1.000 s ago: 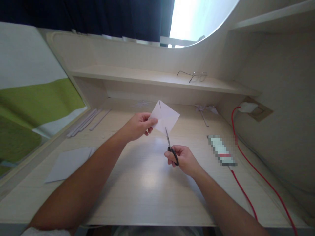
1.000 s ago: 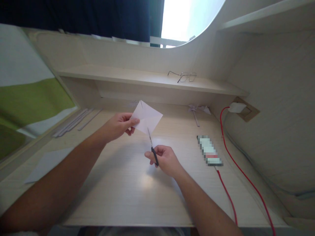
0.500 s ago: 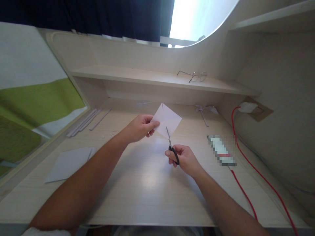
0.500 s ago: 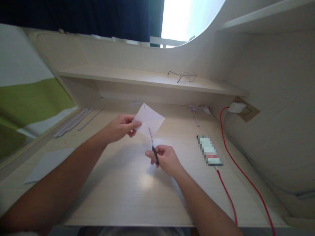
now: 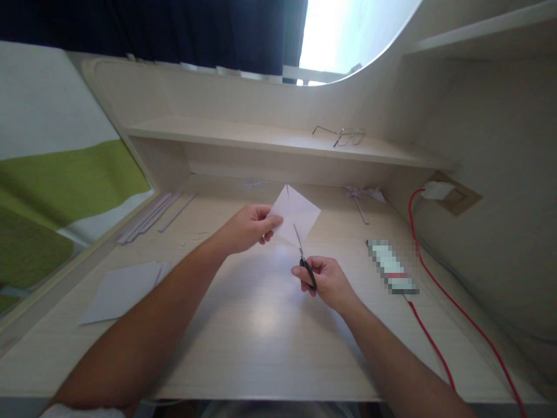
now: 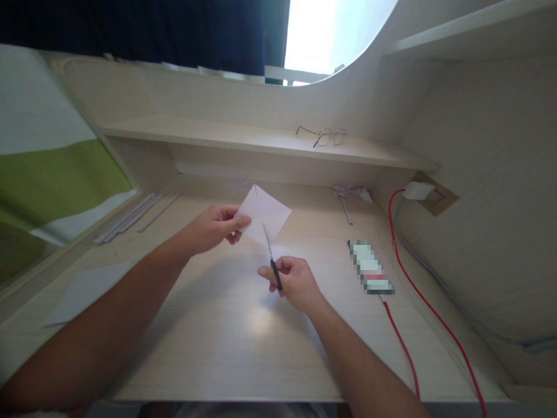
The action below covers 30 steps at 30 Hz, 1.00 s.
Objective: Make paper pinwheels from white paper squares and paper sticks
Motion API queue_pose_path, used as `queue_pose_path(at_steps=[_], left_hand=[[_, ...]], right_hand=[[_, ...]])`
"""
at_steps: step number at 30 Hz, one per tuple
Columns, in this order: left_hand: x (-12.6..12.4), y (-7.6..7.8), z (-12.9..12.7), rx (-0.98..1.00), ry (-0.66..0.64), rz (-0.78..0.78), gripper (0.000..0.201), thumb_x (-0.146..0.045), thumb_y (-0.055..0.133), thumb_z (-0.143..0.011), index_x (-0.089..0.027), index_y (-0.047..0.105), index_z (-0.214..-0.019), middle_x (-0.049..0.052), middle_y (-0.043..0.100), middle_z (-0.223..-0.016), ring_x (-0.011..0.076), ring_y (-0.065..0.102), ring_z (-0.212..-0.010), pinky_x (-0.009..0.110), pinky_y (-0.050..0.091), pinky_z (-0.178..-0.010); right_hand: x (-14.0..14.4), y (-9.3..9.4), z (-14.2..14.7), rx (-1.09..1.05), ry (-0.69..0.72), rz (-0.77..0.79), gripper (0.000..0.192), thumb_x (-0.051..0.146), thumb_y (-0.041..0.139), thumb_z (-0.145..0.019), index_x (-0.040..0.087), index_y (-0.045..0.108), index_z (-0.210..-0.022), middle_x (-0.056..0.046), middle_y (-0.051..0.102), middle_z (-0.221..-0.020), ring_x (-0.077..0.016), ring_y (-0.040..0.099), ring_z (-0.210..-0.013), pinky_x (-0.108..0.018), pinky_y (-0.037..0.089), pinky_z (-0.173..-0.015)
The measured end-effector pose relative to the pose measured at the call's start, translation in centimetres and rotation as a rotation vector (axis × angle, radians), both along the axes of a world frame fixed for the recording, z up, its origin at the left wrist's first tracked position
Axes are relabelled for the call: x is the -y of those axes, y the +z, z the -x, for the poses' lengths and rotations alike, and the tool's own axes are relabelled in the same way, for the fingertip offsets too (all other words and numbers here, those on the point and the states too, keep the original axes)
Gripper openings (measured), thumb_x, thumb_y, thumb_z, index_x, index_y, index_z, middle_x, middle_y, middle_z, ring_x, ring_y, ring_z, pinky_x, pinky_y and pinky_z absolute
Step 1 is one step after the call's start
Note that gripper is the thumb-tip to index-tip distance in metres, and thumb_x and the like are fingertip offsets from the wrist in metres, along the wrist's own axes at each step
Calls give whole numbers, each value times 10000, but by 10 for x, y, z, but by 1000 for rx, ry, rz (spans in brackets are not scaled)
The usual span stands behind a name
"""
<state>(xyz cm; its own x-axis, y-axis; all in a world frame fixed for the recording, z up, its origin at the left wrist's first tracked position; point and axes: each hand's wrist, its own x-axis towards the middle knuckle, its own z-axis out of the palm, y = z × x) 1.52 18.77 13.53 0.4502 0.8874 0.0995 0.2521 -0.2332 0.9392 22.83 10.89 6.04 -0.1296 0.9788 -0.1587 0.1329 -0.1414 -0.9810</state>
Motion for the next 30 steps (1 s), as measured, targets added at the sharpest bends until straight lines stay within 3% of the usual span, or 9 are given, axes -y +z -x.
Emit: queue_pose_path(at_steps=[15, 21, 27, 30], left_hand=[[-1, -2, 2, 3, -5, 6, 306, -434, 638, -849, -137, 639, -778, -2, 573, -621, 98, 522, -532, 209, 446, -498], [-2, 1, 5, 35, 41, -14, 292, -423, 679, -818, -142, 641, -749, -11, 570, -599, 95, 522, -518, 201, 435, -486], [-14, 6, 25, 96, 206, -38, 306, -430, 756, -763, -133, 697, -806, -5, 599, -627, 101, 542, -542, 209, 464, -508], [-18, 7, 33, 94, 254, -41, 282, -407, 749, -761, -133, 713, -819, 4, 622, -653, 101, 547, -550, 212, 470, -520]], right_hand=[[1, 6, 1, 3, -7, 21, 472, 590, 844, -635, 191, 603, -565, -8, 630, -486, -88, 431, -379, -234, 287, -402], [0, -1, 1, -18, 141, 41, 444, 568, 844, -673, 170, 647, -659, -15, 661, -575, -105, 506, -486, -250, 378, -510], [-1, -15, -6, 96, 288, 134, 398, 497, 857, -706, 174, 625, -704, -12, 658, -646, -109, 503, -545, -256, 330, -529], [-7, -13, -10, 104, 117, 36, 406, 497, 867, -684, 180, 613, -695, 6, 616, -611, -121, 506, -554, -267, 348, -546]])
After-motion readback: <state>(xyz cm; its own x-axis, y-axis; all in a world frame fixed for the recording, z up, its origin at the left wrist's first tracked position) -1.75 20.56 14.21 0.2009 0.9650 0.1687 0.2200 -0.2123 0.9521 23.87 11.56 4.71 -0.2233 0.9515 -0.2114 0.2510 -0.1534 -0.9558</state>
